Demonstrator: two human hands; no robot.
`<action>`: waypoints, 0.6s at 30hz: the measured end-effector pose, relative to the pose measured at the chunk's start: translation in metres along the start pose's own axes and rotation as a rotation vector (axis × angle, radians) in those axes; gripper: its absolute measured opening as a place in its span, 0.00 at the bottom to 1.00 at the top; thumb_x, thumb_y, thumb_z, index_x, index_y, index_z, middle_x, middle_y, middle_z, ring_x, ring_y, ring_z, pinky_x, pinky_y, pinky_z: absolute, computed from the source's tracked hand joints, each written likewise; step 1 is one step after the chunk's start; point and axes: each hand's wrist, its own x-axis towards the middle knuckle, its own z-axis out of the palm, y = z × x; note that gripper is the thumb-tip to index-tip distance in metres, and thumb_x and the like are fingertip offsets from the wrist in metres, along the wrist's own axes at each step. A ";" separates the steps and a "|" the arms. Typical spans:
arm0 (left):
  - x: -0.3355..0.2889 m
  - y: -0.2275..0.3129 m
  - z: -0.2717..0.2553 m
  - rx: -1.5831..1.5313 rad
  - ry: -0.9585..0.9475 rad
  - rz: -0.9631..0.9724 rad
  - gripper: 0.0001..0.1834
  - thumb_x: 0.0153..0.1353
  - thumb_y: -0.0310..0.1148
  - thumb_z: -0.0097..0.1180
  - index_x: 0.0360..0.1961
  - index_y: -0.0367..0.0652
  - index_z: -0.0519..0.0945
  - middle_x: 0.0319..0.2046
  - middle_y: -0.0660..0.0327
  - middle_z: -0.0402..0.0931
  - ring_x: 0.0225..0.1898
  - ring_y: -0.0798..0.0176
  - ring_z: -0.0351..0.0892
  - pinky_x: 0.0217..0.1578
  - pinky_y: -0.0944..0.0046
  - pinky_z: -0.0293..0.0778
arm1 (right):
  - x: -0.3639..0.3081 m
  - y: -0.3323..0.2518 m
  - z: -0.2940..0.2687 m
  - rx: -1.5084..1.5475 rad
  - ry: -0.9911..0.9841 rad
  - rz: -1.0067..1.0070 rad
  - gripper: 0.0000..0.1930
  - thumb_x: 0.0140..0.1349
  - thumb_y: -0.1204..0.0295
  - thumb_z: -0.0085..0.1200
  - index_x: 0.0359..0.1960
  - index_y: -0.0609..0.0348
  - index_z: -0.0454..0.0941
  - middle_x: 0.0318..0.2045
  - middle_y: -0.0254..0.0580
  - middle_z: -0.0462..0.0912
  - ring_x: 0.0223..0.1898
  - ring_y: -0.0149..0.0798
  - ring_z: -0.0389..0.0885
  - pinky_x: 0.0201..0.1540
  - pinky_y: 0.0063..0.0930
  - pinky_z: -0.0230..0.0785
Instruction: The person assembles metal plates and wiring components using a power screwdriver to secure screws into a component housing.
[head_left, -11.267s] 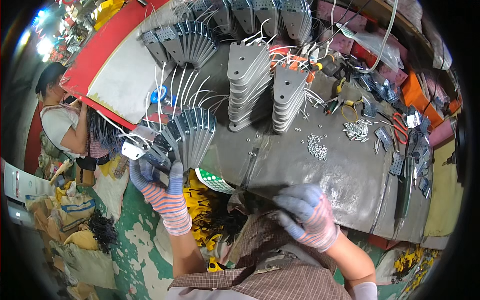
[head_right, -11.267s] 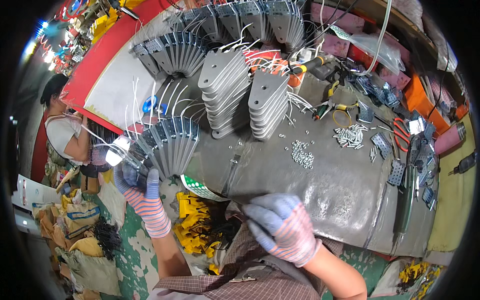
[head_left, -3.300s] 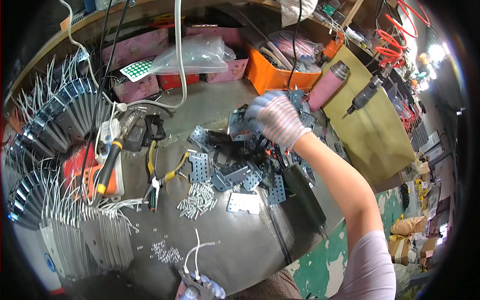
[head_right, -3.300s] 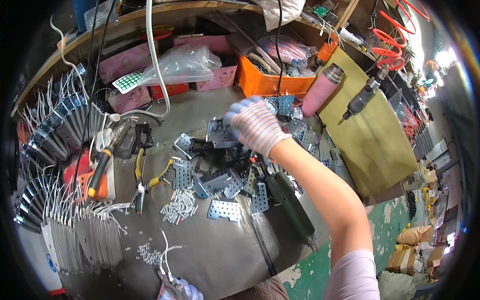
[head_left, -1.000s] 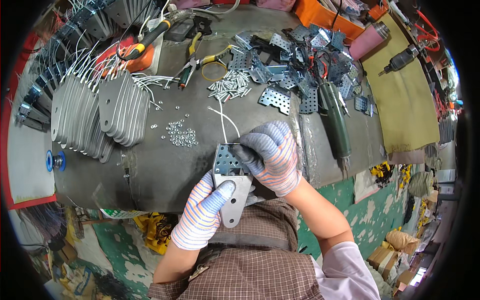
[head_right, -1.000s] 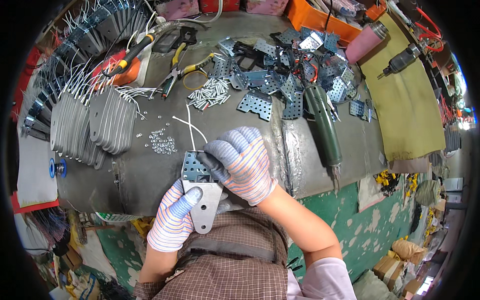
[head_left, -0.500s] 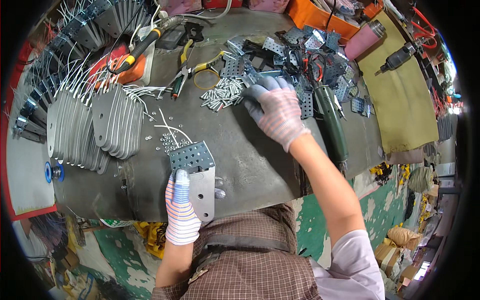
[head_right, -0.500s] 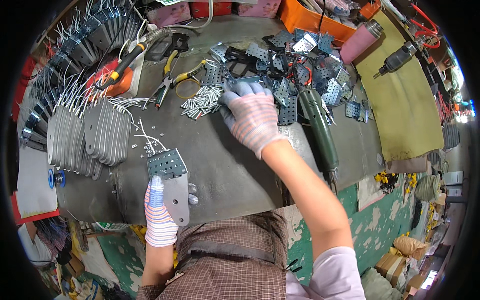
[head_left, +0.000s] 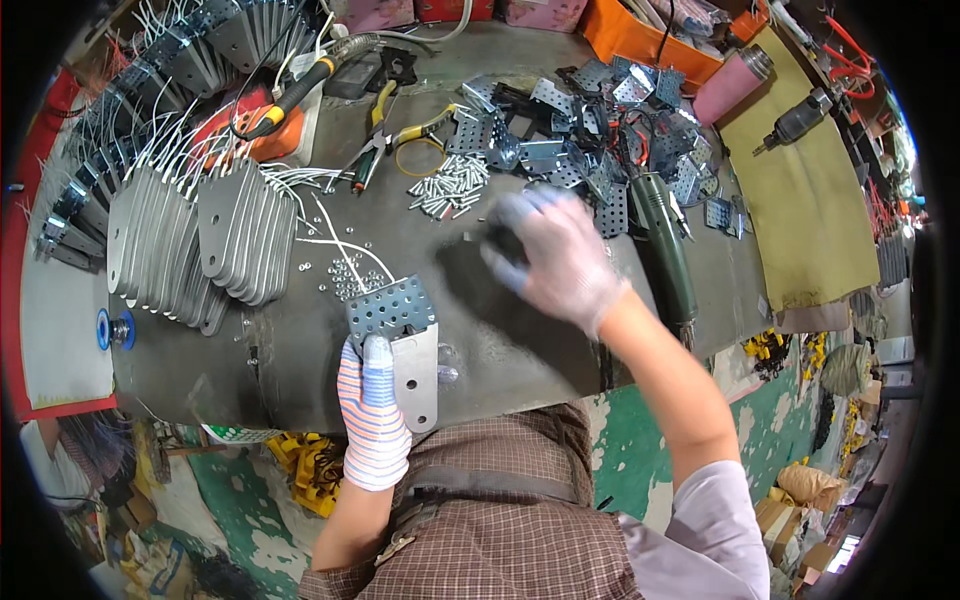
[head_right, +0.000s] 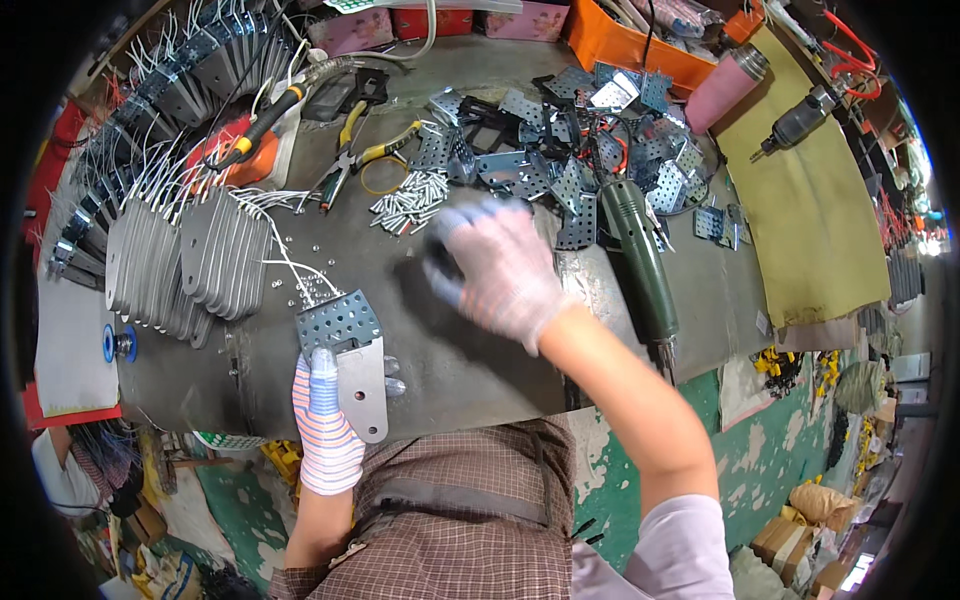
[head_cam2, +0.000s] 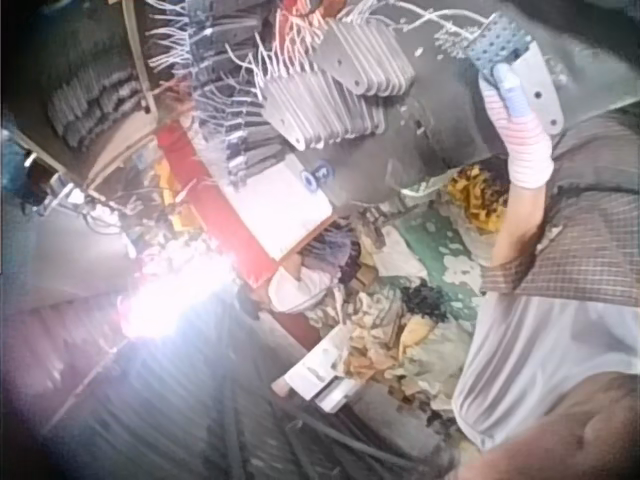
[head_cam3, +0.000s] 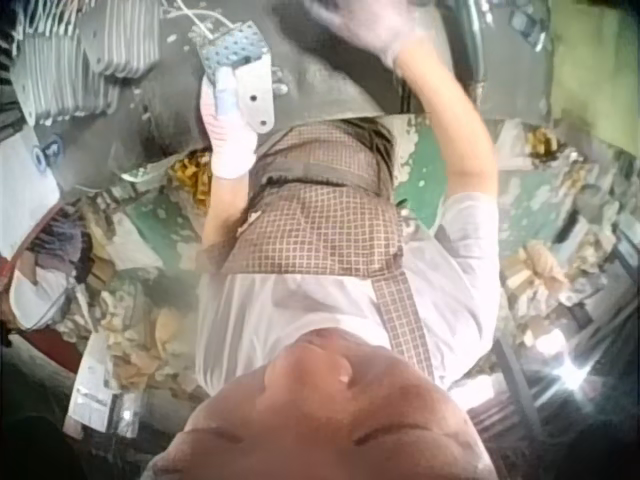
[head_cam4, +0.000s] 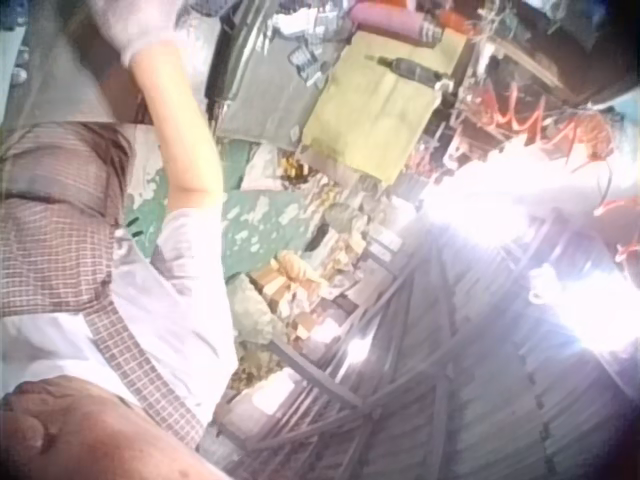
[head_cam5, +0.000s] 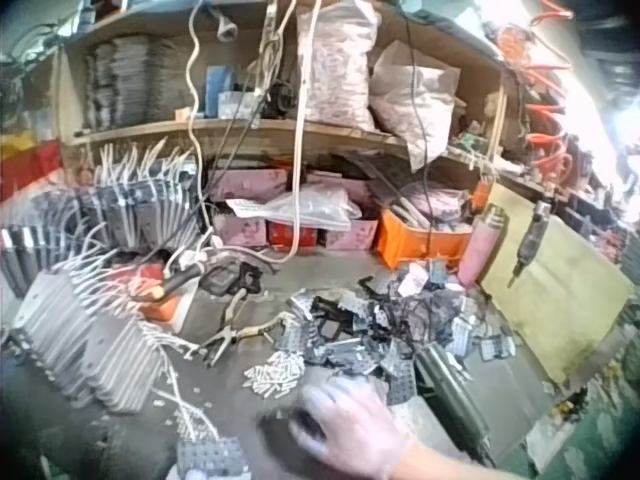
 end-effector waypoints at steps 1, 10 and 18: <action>-0.003 0.001 0.004 0.065 0.000 0.041 0.21 0.66 0.46 0.48 0.49 0.38 0.71 0.38 0.54 0.79 0.33 0.59 0.81 0.32 0.58 0.81 | -0.012 -0.009 -0.014 0.404 -0.120 0.124 0.11 0.55 0.65 0.58 0.33 0.59 0.78 0.30 0.46 0.81 0.35 0.48 0.80 0.41 0.37 0.71; -0.009 -0.002 0.008 0.288 -0.009 0.161 0.28 0.65 0.50 0.48 0.55 0.38 0.69 0.43 0.54 0.77 0.39 0.61 0.80 0.37 0.63 0.79 | -0.040 -0.051 -0.013 0.702 -0.089 0.266 0.10 0.53 0.67 0.57 0.31 0.61 0.78 0.24 0.53 0.79 0.29 0.50 0.80 0.34 0.37 0.72; -0.011 -0.008 -0.009 0.761 -0.035 0.482 0.18 0.66 0.40 0.47 0.47 0.35 0.72 0.37 0.56 0.78 0.36 0.64 0.76 0.40 0.64 0.72 | -0.038 -0.048 -0.002 0.990 -0.251 0.515 0.10 0.51 0.69 0.62 0.30 0.63 0.78 0.22 0.37 0.79 0.25 0.28 0.75 0.31 0.26 0.69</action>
